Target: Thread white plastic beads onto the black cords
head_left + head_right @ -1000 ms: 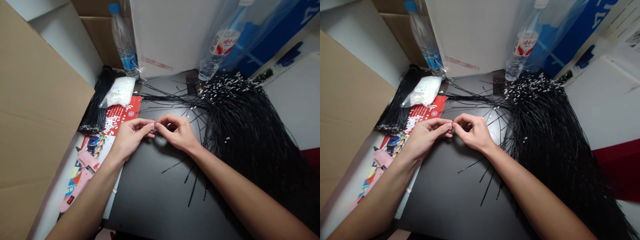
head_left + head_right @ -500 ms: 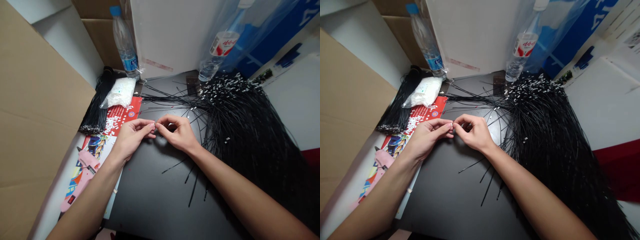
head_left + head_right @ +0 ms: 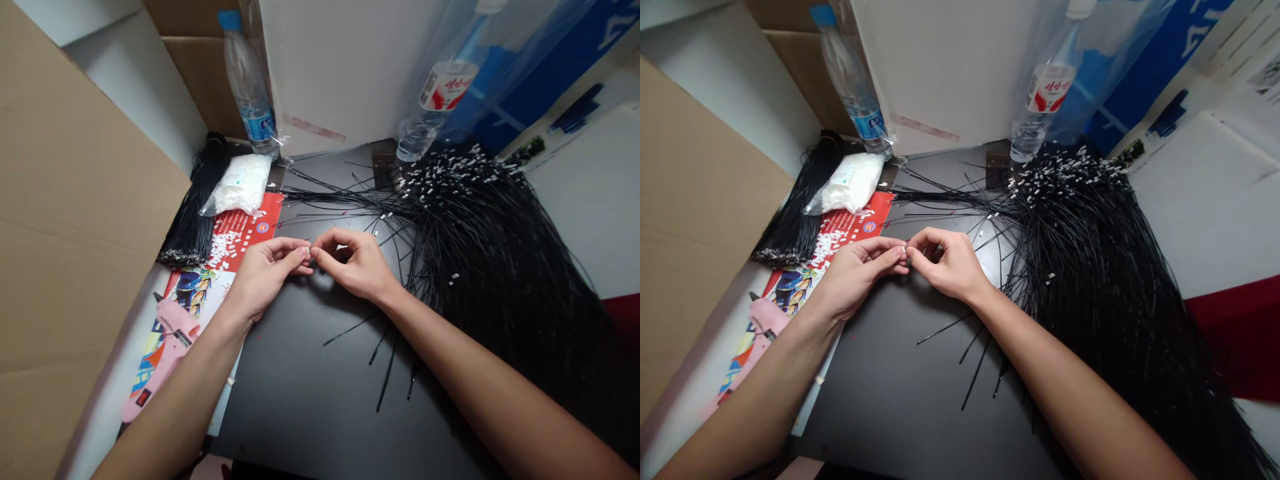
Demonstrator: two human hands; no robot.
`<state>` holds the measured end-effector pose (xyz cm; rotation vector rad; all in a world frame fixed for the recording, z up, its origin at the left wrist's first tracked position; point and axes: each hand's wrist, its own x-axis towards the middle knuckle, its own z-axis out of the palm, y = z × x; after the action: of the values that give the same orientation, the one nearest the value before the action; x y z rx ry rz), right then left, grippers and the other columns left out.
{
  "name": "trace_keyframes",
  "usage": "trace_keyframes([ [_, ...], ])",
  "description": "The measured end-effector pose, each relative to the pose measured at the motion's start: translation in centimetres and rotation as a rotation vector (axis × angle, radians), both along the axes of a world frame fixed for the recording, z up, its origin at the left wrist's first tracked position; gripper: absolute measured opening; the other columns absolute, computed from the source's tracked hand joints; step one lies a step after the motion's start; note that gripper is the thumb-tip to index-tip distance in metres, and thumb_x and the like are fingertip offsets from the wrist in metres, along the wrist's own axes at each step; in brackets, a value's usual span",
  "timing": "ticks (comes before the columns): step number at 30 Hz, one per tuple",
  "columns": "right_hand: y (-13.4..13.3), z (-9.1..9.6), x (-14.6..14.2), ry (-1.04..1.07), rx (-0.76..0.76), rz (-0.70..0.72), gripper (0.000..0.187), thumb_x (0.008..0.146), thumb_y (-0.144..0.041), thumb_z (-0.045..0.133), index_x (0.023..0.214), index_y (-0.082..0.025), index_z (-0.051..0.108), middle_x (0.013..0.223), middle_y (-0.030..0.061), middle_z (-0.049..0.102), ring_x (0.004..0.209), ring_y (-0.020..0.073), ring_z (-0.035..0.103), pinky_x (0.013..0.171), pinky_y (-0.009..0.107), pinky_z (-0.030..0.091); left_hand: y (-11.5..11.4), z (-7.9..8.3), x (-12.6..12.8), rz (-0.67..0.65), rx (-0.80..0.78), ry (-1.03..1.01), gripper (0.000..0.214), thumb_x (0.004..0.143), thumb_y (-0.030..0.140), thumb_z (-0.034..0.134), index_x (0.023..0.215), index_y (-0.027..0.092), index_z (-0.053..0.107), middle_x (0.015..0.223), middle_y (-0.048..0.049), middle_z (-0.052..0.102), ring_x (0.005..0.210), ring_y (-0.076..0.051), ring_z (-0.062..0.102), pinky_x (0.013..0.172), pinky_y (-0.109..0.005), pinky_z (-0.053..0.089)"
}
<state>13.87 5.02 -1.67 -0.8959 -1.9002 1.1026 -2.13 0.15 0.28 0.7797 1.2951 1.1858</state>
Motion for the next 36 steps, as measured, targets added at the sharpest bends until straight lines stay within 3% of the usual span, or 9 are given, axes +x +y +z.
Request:
trace_keyframes([
  [13,0.0,0.3,-0.1,-0.022,-0.034,-0.011,0.007,0.077,-0.02,0.062,0.072,-0.015,0.064,0.063,-0.0017,0.062,0.054,0.0072,0.051,0.052,0.019,0.041,-0.1,-0.1,0.1,-0.044,0.038,0.111,0.02,0.071,0.027,0.081,0.083,0.013,0.074,0.079,-0.0037,0.075,0.066,-0.012,0.068,0.07,-0.024,0.056],
  [22,-0.1,0.7,-0.3,-0.112,-0.006,-0.042,0.008,0.075,-0.02,0.061,0.068,-0.015,0.062,0.061,-0.0024,0.061,0.053,0.0074,0.049,0.053,0.02,0.038,-0.2,0.1,0.3,-0.038,0.147,0.351,0.014,0.076,0.026,0.075,0.084,0.014,0.075,0.079,-0.0054,0.076,0.067,-0.015,0.068,0.068,-0.026,0.056],
  [29,0.1,1.0,-0.2,-0.161,-0.086,-0.033,0.009,0.073,-0.021,0.061,0.067,-0.014,0.064,0.058,-0.0024,0.059,0.052,0.0075,0.049,0.05,0.019,0.036,-0.3,0.0,0.4,-0.048,0.175,0.383,0.011,0.078,0.024,0.073,0.084,0.015,0.074,0.079,-0.004,0.076,0.068,-0.015,0.068,0.069,-0.026,0.056],
  [36,-0.3,0.2,-0.3,-0.078,-0.038,-0.036,0.015,0.082,-0.025,0.061,0.077,-0.013,0.069,0.064,-0.0004,0.064,0.053,0.0073,0.05,0.053,0.02,0.039,-0.2,0.2,0.4,0.006,0.157,0.4,0.012,0.077,0.024,0.074,0.082,0.014,0.073,0.079,-0.0048,0.076,0.065,-0.015,0.069,0.067,-0.026,0.056],
])
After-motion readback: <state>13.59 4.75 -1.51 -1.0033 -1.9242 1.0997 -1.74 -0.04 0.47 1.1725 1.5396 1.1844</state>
